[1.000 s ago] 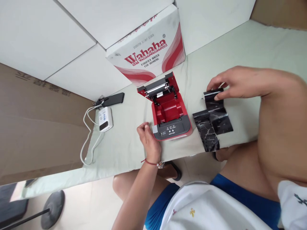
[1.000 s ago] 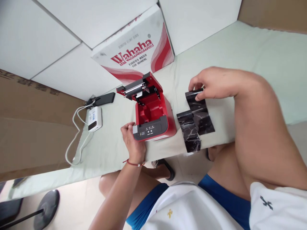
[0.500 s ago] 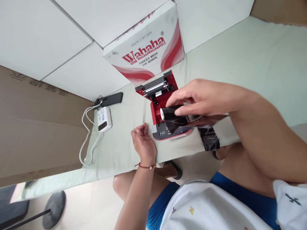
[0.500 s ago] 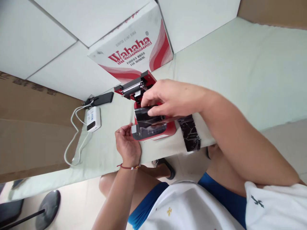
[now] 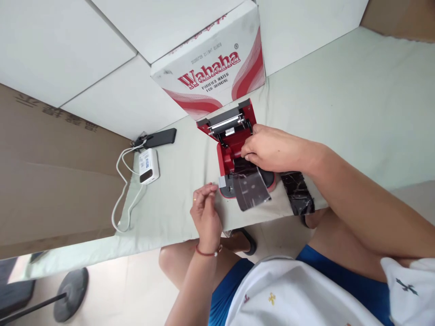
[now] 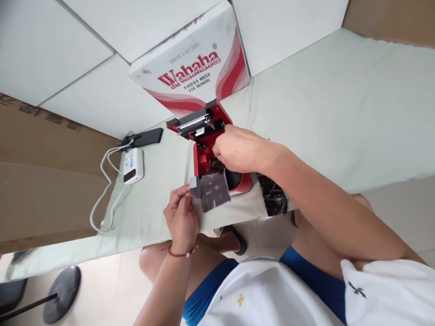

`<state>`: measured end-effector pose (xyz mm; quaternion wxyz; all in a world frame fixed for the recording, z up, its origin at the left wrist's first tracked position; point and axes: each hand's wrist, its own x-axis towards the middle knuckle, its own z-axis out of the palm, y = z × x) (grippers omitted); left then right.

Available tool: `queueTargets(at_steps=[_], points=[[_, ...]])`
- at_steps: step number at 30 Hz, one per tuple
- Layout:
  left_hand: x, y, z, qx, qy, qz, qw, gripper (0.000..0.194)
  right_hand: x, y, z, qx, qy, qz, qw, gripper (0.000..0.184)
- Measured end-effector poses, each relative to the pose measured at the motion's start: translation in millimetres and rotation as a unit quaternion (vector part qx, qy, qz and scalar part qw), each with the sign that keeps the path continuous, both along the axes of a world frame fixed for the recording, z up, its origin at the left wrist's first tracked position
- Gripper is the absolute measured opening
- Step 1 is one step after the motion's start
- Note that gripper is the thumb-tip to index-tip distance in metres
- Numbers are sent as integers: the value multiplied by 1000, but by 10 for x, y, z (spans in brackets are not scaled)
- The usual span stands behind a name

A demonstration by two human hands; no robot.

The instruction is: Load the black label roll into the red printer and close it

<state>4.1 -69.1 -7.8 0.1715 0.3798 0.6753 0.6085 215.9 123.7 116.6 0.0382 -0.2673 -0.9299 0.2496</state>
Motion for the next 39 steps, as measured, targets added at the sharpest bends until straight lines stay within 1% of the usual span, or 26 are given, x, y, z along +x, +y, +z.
queueTargets(at_steps=[1, 2, 3, 4, 5, 6, 7, 8, 10, 13, 15, 16, 18, 20, 22, 24, 26, 29, 31, 32, 33, 37, 39], points=[[13, -111, 19, -32, 84, -29, 996, 16, 17, 23, -2, -2, 7, 9, 1000, 31], [26, -225, 33, -65, 180, -73, 979, 23, 38, 47, -2, -5, 18, 18, 1000, 29], [39, -338, 40, -94, 271, -122, 950, 28, 61, 70, -1, -11, 33, 26, 999, 28], [49, -446, 39, -108, 357, -158, 914, 32, 86, 90, 3, -19, 53, 33, 998, 26], [58, -545, 31, -117, 425, -172, 881, 38, 111, 105, 10, -27, 75, 39, 996, 26], [65, -635, 17, -126, 473, -175, 854, 45, 135, 111, 22, -35, 99, 40, 994, 26], [69, -713, -1, -127, 503, -175, 837, 50, 155, 107, 38, -40, 125, 39, 991, 27], [70, -779, -19, -122, 519, -173, 828, 52, 171, 94, 59, -41, 154, 32, 987, 28], [66, -868, -48, -110, 525, -162, 828, 52, 184, 49, 107, -24, 215, -6, 976, 32], [67, -900, -50, -92, 510, -144, 843, 46, 167, 1, 150, 48, 302, -111, 946, 37], [85, -868, -21, -86, 490, -135, 857, 40, 138, 29, 118, 99, 336, -163, 922, 41], [98, -841, 0, -89, 479, -130, 864, 37, 120, 63, 78, 115, 345, -171, 916, 44], [128, -775, 46, -107, 463, -116, 872, 35, 84, 154, -34, 123, 350, -149, 916, 53], [153, -704, 96, -127, 447, -106, 879, 37, 60, 231, -147, 102, 352, -107, 924, 60], [173, -635, 152, -128, 418, -99, 894, 38, 64, 257, -201, 72, 357, -74, 928, 60], [200, -565, 221, -107, 384, -84, 913, 37, 100, 224, -169, 42, 359, -58, 931, 52], [248, -488, 305, -72, 375, -68, 922, 41, 152, 154, -76, 14, 343, -48, 938, 44], [356, -363, 439, -10, 400, -80, 913, 60, 222, 60, 69, -17, 296, -42, 954, 37], [423, -283, 517, 40, 413, -95, 905, 70, 262, 35, 116, -19, 279, -44, 959, 34], [447, -248, 550, 62, 415, -97, 902, 69, 285, 34, 124, -20, 273, -41, 961, 33], [463, -217, 579, 84, 417, -94, 900, 64, 311, 40, 123, -26, 265, -32, 963, 32], [449, -123, 674, 134, 405, -38, 904, 28, 454, 94, 93, -104, 193, 38, 975, 28], [418, -79, 712, 140, 398, -7, 907, 18, 522, 123, 87, -141, 163, 58, 975, 27]])
